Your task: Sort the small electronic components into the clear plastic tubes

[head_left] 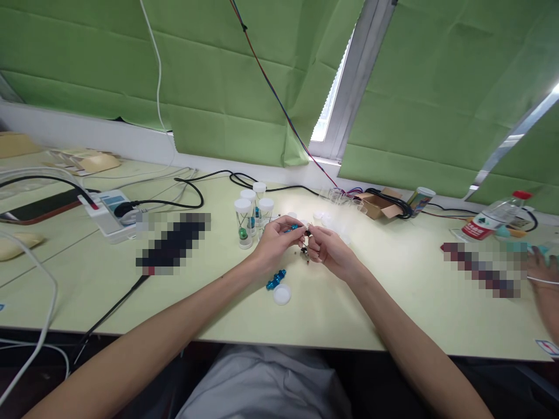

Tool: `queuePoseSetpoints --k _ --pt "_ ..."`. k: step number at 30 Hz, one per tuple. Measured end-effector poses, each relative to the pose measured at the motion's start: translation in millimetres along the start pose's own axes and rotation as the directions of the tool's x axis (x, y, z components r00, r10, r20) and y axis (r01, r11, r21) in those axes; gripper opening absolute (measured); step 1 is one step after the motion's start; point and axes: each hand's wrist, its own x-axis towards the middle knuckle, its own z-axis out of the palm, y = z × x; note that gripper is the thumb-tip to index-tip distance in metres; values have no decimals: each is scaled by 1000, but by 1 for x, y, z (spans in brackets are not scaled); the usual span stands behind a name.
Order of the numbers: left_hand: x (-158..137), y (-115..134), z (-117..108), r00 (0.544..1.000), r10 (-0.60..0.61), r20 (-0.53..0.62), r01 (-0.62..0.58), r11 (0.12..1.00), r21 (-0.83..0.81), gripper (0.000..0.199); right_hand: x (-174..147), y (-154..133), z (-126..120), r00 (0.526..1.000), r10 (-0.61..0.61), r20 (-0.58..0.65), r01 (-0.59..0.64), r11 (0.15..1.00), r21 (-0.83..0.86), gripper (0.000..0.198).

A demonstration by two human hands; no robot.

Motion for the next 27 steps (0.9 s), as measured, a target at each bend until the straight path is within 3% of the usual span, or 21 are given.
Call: queuePoseSetpoints --k 11,19,27 --pt "0 0 -1 999 -31 43 32 999 -18 27 2 3 -4 999 -19 40 19 1000 -6 45" --pt "0 0 0 998 -14 69 14 1000 8 24 1 -1 2 999 33 0 -33 998 -54 52" --pt "0 -2 0 999 -12 47 10 1000 25 24 2 4 3 1000 -16 -26 12 989 -146 58"
